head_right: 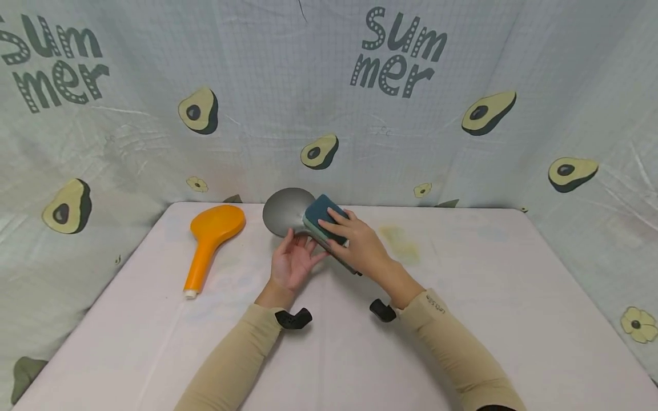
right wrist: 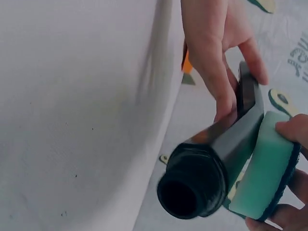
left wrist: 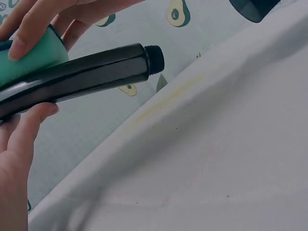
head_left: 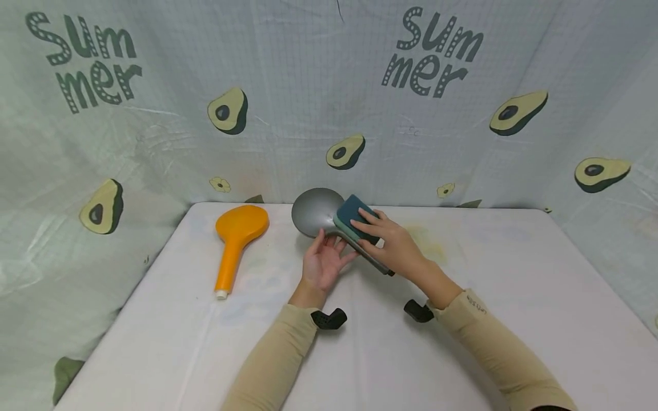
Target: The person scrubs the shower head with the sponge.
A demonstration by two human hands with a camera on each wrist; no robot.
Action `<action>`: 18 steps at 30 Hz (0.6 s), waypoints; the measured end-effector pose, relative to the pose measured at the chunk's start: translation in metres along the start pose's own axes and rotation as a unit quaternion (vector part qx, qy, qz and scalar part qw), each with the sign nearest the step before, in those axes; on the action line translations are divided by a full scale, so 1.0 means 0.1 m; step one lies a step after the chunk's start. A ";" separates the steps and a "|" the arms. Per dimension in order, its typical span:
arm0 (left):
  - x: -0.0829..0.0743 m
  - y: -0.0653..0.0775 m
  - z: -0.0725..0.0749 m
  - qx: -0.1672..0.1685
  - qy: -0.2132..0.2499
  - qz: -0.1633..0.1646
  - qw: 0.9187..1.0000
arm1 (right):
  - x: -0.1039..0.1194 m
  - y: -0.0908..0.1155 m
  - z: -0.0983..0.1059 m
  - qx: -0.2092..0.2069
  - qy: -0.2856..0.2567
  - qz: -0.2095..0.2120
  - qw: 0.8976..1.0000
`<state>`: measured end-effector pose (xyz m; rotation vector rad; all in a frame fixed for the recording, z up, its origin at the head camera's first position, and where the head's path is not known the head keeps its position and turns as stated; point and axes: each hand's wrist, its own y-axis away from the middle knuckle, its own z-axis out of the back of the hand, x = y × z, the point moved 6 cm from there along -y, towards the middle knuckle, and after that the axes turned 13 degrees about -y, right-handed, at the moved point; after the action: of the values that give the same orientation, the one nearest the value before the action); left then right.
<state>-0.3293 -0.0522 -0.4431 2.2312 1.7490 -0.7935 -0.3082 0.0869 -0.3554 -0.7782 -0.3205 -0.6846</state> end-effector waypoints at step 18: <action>-0.09 -0.01 0.05 -0.015 0.036 -0.040 0.998 | -0.09 0.30 0.16 0.020 0.035 0.003 0.999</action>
<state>-0.3328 -0.0617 -0.4422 2.2094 1.8804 -0.7056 -0.2947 0.1177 -0.3649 -0.7160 -0.2674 -0.6954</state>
